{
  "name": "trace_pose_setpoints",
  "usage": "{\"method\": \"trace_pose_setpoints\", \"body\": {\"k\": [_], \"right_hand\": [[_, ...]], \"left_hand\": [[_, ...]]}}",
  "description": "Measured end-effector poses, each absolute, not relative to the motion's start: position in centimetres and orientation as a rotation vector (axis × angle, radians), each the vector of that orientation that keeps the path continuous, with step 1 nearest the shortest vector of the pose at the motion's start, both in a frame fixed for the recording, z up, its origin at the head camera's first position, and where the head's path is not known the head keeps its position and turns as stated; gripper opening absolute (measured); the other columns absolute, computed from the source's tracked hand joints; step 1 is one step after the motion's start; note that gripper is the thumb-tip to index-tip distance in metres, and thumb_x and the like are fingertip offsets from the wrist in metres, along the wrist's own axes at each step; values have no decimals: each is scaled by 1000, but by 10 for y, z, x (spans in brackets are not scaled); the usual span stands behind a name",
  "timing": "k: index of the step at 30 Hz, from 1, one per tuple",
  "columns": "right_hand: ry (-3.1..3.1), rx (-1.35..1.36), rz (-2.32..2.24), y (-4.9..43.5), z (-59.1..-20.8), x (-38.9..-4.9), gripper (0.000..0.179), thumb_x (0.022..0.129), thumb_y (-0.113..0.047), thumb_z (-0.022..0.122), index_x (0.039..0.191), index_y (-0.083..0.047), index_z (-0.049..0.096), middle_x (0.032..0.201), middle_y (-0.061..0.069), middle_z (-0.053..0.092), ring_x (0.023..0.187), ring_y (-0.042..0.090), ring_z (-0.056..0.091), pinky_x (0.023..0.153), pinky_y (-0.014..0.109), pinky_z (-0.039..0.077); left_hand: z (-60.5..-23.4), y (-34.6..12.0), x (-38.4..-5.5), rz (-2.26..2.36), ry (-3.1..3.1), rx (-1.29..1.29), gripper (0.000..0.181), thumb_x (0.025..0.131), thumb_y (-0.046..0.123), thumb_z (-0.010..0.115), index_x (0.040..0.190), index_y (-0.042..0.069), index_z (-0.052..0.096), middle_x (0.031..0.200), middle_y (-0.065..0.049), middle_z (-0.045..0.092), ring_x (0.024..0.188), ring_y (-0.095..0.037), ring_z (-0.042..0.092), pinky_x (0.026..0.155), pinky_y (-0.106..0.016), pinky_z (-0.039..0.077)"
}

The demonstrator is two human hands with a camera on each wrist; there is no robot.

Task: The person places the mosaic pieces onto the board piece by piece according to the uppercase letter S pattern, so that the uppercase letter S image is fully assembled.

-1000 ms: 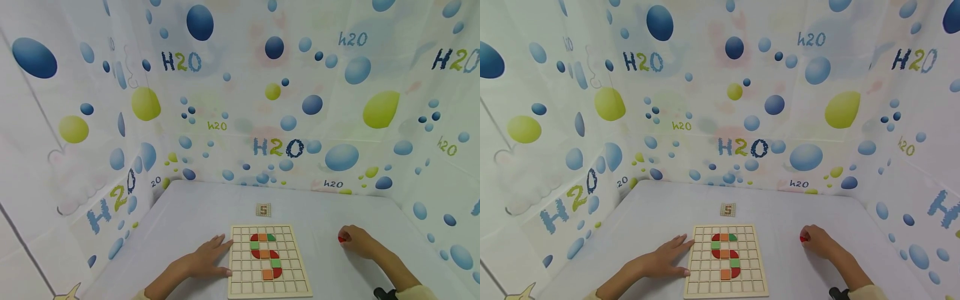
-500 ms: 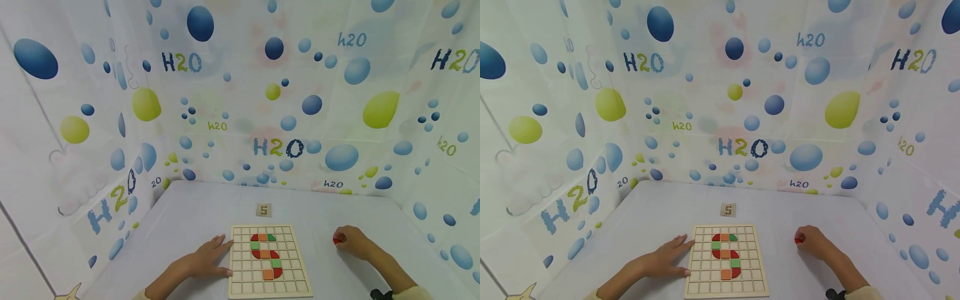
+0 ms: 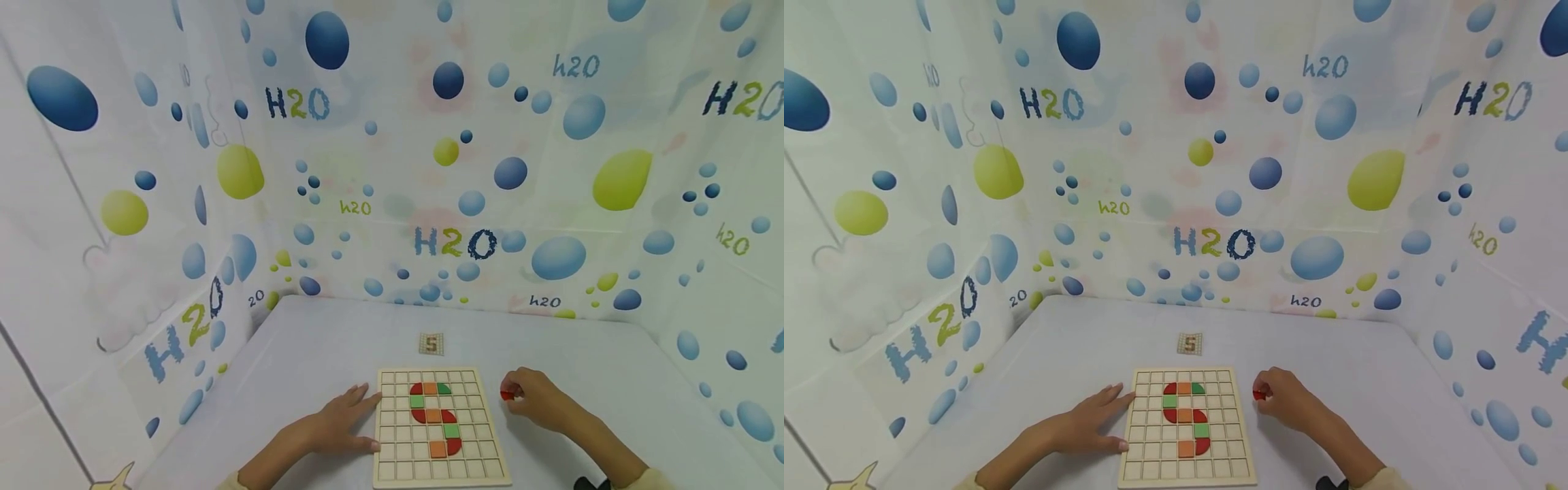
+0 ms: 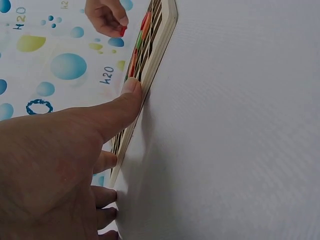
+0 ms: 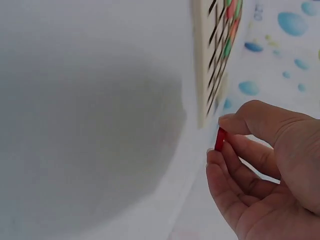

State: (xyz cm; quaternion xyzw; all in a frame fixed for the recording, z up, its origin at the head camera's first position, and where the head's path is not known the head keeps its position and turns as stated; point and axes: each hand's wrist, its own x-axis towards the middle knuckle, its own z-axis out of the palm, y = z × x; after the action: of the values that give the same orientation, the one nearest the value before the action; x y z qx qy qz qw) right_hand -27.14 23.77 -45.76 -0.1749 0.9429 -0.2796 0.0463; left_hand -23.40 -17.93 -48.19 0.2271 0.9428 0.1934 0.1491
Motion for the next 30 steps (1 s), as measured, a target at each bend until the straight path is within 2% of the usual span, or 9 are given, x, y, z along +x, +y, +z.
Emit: {"method": "trace_pose_setpoints", "body": {"k": [7, 12, 17, 22, 30], "right_hand": [[2775, -715, -914, 193, -449, -252, 17, 90, -4, 79, 103, -7, 69, 95, 0, 61, 90, 18, 56, 76, 30, 54], [2715, -861, -886, 162, -450, -243, 16, 92, -8, 79, 105, -11, 70, 98, -4, 62, 91, 13, 57, 81, 30, 57], [2672, -997, -871, 136, -455, -235, 18, 92, -8, 79, 106, -14, 67, 97, -10, 61, 89, 5, 56, 79, 25, 56], [2664, -1118, -819, 118, -458, -226, 22, 92, -6, 78, 100, -21, 63, 97, -13, 59, 89, 2, 54, 79, 21, 53], [2700, -1186, -651, 104, -466, -220, 15, 94, -15, 81, 92, -24, 69, 92, -18, 56, 84, -4, 48, 76, 16, 51]], "left_hand": [[-481, -179, -232, 544, 2717, 642, 93, 92, 62, 73, 165, 18, 36, 173, -23, 24, 160, -46, 21, 125, -67, 25], [-480, -178, -232, 541, 2724, 635, 93, 92, 63, 72, 165, 18, 37, 173, -22, 25, 160, -45, 21, 125, -67, 25], [-479, -177, -232, 540, 2729, 651, 93, 92, 62, 73, 164, 16, 37, 172, -23, 26, 159, -46, 22, 124, -67, 26], [-478, -178, -231, 551, 2724, 660, 92, 93, 60, 73, 164, 16, 37, 172, -24, 26, 159, -47, 23, 123, -68, 27], [-476, -179, -231, 572, 2711, 681, 91, 94, 57, 74, 164, 13, 37, 171, -27, 25, 158, -50, 22, 123, -69, 26]]}}
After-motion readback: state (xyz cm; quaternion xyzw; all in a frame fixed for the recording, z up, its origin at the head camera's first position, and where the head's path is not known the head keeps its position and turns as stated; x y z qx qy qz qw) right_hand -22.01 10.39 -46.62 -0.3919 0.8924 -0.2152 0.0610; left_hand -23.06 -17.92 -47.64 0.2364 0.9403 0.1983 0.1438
